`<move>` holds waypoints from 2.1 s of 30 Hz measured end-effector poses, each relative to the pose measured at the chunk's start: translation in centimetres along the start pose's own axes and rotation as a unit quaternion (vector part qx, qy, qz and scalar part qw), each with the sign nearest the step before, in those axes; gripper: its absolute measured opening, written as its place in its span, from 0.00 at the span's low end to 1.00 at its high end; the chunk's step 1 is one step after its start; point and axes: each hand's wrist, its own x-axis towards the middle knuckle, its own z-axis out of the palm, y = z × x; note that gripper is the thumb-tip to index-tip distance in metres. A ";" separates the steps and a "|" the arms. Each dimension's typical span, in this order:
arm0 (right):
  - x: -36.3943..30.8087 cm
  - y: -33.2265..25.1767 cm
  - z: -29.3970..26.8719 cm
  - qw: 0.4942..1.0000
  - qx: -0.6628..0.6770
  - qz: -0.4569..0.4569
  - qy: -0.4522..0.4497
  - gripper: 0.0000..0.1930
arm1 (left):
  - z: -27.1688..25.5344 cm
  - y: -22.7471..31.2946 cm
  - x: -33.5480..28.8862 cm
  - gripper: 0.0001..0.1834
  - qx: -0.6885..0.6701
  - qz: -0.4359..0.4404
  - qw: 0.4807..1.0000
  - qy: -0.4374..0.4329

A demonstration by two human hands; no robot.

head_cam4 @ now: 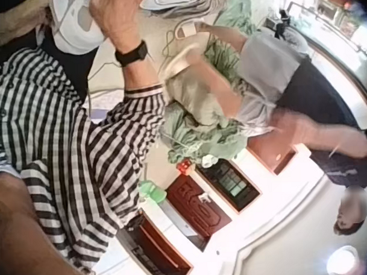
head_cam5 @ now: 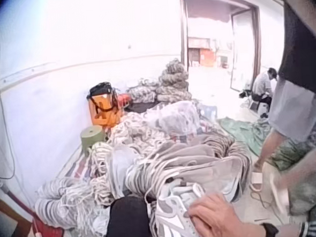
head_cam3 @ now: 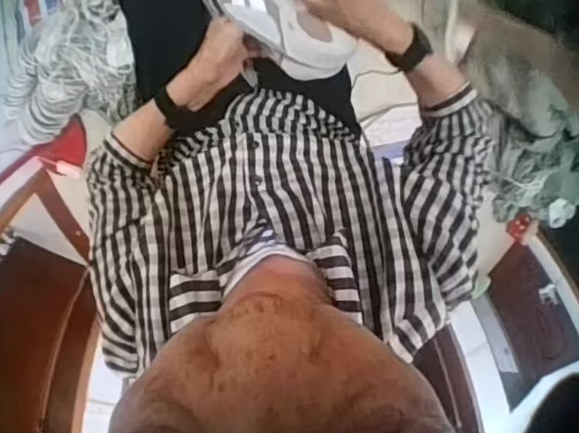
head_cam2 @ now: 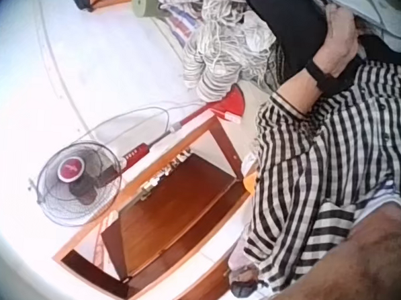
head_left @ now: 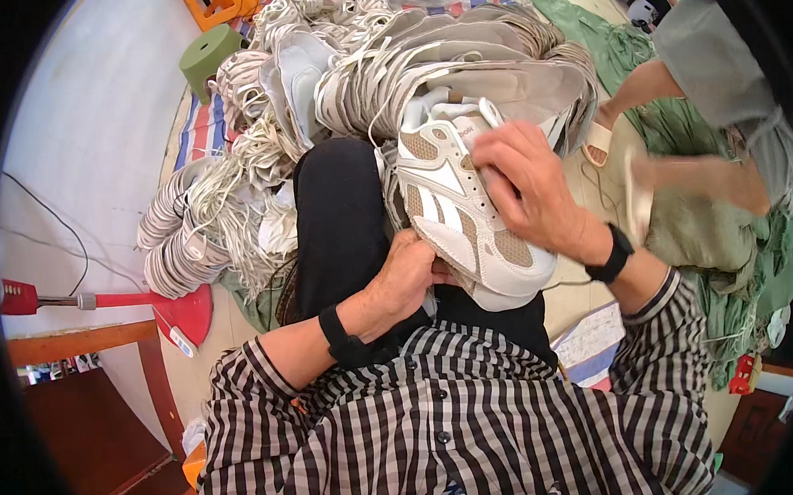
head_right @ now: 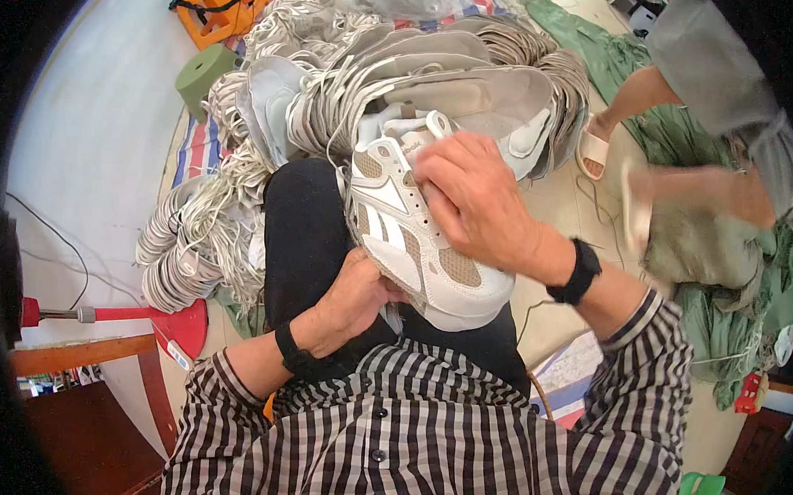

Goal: The recorder is inserting laces into several pairs of sneakers.

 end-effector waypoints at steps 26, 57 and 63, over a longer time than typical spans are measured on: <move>-0.3 -2.2 0.7 0.994 0.024 0.095 -0.040 0.20 | -3.2 9.5 -1.2 0.09 0.537 0.244 0.799 0.113; -1.2 0.5 4.5 0.970 0.189 0.146 0.043 0.22 | -7.5 10.7 6.3 0.11 0.285 0.084 0.955 -0.025; -6.3 0.0 -0.6 0.962 0.125 0.242 0.032 0.17 | -6.2 11.2 6.3 0.09 0.295 0.075 0.953 -0.005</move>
